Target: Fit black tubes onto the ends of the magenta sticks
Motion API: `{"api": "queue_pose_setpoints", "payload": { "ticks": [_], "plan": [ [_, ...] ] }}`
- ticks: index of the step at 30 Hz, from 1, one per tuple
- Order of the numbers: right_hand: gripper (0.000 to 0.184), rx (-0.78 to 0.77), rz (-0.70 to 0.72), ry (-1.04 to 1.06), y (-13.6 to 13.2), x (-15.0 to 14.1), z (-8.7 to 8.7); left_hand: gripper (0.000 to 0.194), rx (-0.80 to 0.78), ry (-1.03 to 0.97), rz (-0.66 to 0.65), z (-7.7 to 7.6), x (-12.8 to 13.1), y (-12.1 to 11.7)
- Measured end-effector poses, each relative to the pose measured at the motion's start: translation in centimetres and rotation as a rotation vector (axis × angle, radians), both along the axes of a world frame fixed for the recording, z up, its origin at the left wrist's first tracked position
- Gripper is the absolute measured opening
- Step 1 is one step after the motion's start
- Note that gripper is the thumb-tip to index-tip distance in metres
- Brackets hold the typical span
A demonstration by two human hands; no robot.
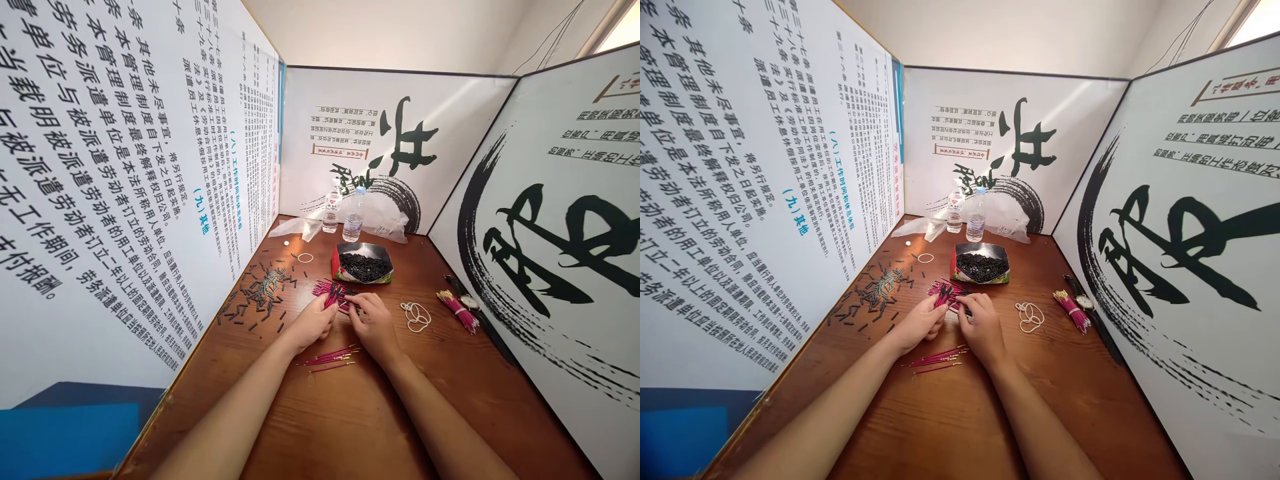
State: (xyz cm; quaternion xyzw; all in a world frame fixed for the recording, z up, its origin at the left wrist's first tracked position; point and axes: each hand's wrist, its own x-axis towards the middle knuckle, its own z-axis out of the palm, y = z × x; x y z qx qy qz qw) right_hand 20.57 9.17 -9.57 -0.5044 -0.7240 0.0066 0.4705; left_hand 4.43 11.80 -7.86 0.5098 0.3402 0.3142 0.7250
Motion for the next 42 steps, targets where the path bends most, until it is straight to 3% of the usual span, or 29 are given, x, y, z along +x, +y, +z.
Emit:
{"api": "queue_pose_setpoints", "payload": {
  "ticks": [7,13,42],
  "plan": [
    [0.019,0.009,0.033,0.060,-0.09,-0.24,0.35,0.034,-0.013,-0.008,0.008,0.14,-0.03,-0.08],
    [0.008,-0.035,-0.058,0.085,-0.03,-0.17,0.33,0.033,-0.021,-0.005,0.014,0.21,-0.02,-0.24],
    [0.008,-0.085,0.065,0.138,0.05,-0.61,-0.03,0.032,-0.024,0.005,0.015,0.30,-0.02,-0.33]
  ]
}}
